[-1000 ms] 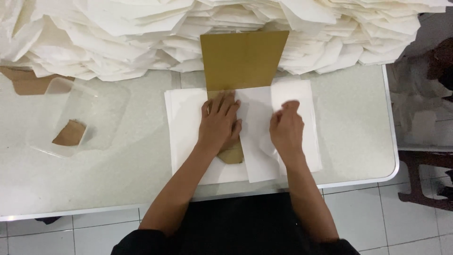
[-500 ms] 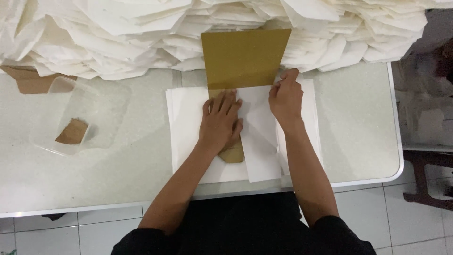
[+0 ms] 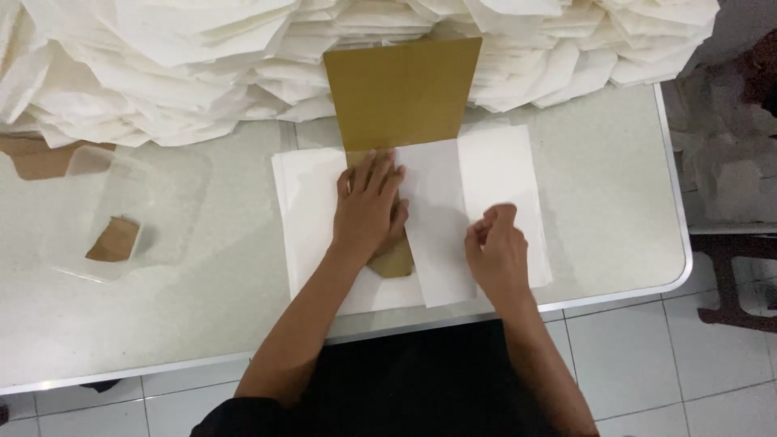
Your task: The person folds a white sheet of paper around a brown cardboard template on a table, then folds the top edges inward to form a sealed packet. The process is repeated with a second sheet and template.
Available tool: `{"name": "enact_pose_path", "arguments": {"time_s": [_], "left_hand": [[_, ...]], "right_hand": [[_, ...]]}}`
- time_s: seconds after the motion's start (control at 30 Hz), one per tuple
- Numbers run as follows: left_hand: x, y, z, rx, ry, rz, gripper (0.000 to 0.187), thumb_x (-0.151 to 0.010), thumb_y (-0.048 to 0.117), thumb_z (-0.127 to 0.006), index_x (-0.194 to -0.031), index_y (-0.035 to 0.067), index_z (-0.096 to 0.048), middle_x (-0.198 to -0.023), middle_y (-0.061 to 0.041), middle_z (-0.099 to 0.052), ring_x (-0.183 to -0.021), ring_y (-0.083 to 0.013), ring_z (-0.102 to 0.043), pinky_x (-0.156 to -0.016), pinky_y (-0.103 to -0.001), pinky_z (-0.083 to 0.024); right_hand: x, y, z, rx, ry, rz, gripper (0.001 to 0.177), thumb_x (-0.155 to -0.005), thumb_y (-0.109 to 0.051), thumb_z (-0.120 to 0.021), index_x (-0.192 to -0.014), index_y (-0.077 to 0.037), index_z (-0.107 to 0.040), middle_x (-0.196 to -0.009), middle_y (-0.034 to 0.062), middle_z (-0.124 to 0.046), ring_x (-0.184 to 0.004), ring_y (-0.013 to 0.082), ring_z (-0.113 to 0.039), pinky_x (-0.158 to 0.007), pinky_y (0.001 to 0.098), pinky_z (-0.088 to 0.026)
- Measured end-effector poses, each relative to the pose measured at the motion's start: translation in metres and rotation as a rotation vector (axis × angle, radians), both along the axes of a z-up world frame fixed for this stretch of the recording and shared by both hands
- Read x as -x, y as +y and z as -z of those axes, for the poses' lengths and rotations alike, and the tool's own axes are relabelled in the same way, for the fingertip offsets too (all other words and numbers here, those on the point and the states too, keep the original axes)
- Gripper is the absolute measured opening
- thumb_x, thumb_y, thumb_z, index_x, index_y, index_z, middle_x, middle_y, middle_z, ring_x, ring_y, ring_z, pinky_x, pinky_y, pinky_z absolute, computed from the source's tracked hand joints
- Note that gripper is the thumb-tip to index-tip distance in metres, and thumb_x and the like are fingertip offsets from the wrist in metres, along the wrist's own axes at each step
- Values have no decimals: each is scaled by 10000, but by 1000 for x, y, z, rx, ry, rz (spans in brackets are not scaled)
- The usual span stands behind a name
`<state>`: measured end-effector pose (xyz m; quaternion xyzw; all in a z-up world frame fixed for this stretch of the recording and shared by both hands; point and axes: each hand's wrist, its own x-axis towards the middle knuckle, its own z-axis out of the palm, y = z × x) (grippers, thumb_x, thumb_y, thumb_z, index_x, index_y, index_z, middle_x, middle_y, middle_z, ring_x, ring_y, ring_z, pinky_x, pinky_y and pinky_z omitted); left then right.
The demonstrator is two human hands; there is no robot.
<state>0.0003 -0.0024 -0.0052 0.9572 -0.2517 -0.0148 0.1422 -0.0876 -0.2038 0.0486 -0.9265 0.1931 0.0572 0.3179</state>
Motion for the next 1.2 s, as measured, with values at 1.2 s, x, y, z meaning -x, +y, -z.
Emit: {"name": "enact_pose_path", "arguments": {"time_s": [1.2], "left_hand": [[-1,-8,-30,-198,218,-28,570,-1024,432,-327,-1548,217,-389,-1654,-78,-276,-1548,-295,-154,-1214,-559,-132]], "right_hand": [[-112,-23,43,177,-175,-161,211,-931,-49,-583,-1114,-12,-485,-901,261,-704,-885,470,-721,-735,570,-585]]}}
